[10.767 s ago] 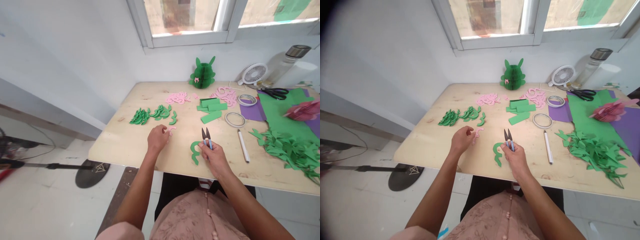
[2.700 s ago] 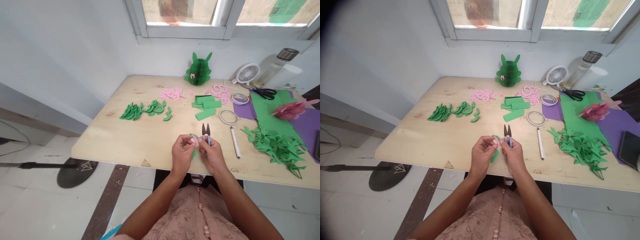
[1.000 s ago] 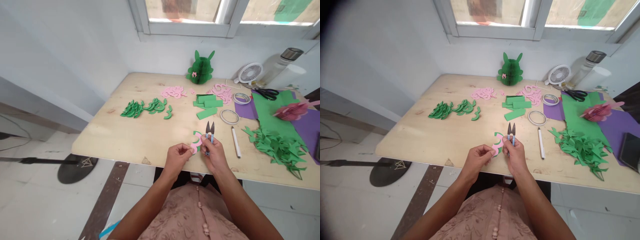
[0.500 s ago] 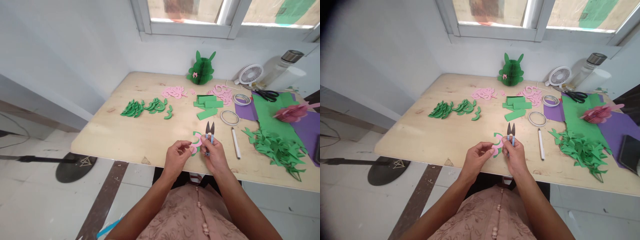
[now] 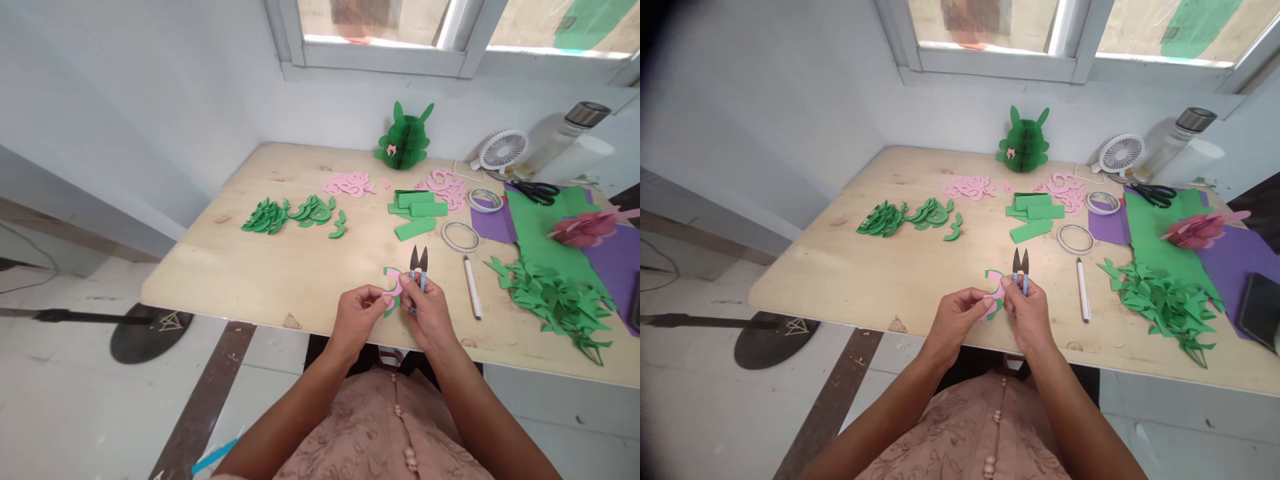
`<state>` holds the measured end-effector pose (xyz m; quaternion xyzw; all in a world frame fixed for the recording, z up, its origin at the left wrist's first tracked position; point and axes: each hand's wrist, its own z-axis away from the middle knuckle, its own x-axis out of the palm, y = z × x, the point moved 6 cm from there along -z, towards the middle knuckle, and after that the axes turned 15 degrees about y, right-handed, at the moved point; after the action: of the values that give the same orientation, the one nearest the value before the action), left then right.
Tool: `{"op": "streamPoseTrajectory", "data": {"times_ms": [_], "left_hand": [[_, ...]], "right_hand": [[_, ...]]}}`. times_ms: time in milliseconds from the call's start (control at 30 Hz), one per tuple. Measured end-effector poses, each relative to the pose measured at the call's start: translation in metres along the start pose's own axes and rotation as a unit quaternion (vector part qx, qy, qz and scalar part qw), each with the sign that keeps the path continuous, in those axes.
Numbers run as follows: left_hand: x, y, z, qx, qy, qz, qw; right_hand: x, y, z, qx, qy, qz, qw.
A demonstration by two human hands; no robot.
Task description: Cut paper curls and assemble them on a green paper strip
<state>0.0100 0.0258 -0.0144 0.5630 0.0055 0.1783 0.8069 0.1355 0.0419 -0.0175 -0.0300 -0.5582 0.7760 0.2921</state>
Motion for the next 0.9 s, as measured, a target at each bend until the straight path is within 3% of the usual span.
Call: {"op": "streamPoseTrajectory", "data": {"times_ms": [900], "left_hand": [[0.0024, 0.0021, 0.0060, -0.028, -0.002, 0.015, 0.999]], "right_hand": [[-0.0017, -0.0008, 0.0030, -0.005, 0.015, 0.014, 1.000]]}}
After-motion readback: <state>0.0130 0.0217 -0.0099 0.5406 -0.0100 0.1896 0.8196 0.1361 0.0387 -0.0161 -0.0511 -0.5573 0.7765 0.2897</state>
